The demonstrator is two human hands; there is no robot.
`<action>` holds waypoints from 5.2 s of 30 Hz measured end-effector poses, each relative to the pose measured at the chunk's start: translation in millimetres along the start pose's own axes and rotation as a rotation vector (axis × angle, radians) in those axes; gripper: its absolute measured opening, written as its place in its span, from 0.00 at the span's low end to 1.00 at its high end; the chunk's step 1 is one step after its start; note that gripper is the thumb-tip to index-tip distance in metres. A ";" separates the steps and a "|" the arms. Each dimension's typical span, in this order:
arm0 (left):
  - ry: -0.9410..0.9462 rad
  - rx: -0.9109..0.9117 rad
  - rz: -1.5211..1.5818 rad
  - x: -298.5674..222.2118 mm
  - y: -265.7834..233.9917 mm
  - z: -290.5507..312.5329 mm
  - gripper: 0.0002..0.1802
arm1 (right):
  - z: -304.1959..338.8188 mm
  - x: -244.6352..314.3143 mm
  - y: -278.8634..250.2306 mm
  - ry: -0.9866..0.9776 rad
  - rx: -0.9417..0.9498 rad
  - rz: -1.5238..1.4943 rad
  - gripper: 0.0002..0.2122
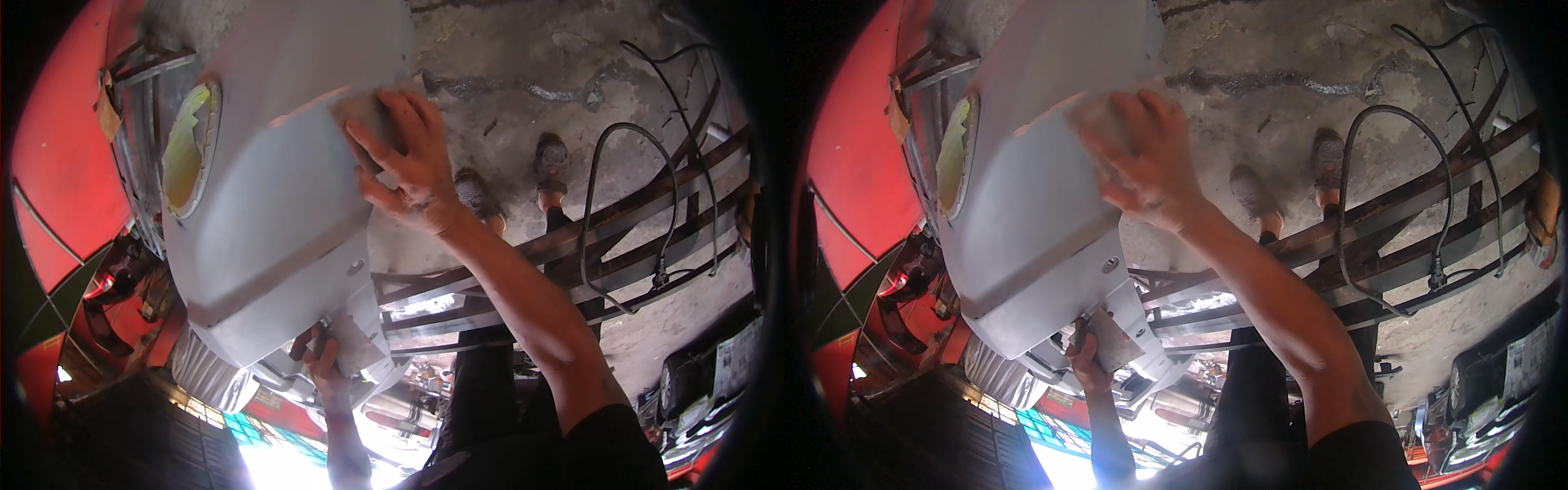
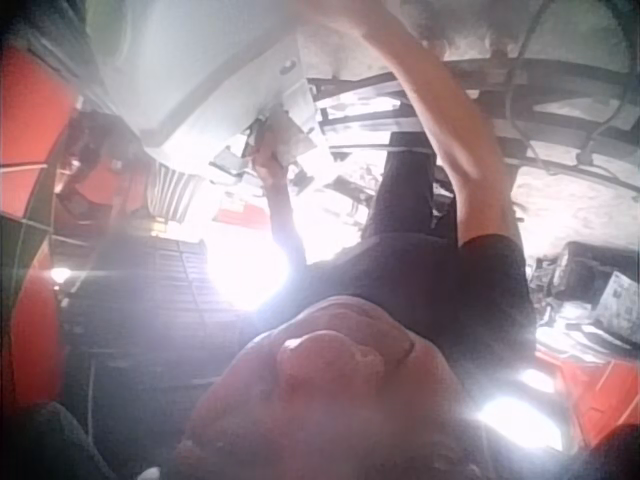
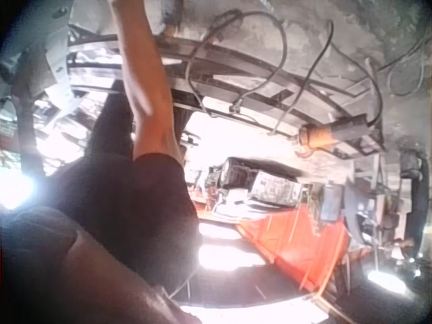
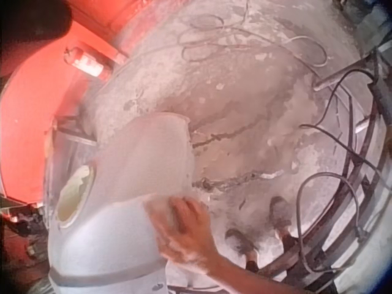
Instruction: The person uses a sanding block to smooth the surface of a white car bumper. They apply a substance from a container onto the sanding block before working on the bumper, which is placed on a metal stand. The person sands various sections of the bumper, including the edges and the area around the headlight opening.
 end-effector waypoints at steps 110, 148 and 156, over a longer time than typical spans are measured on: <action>-0.074 -0.026 0.141 -13.9 12.8 -0.9 0.40 | 0.9 55.2 -23.7 0.259 0.026 -0.095 0.24; -0.173 0.057 0.300 -17.1 15.1 1.1 0.37 | -20.3 103.7 6.2 0.185 0.122 -0.145 0.25; -0.105 0.087 0.198 -22.4 18.4 1.9 0.36 | 3.1 102.3 -25.4 0.258 0.336 -0.627 0.28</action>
Point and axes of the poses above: each hand's wrist, its own z-axis away from the middle knuckle, its own y-axis out of the palm, x = y × z, the point moved 4 cm from there along -z, towards the middle knuckle, and after that the axes turned 5 degrees about x, right-handed, at the moved point
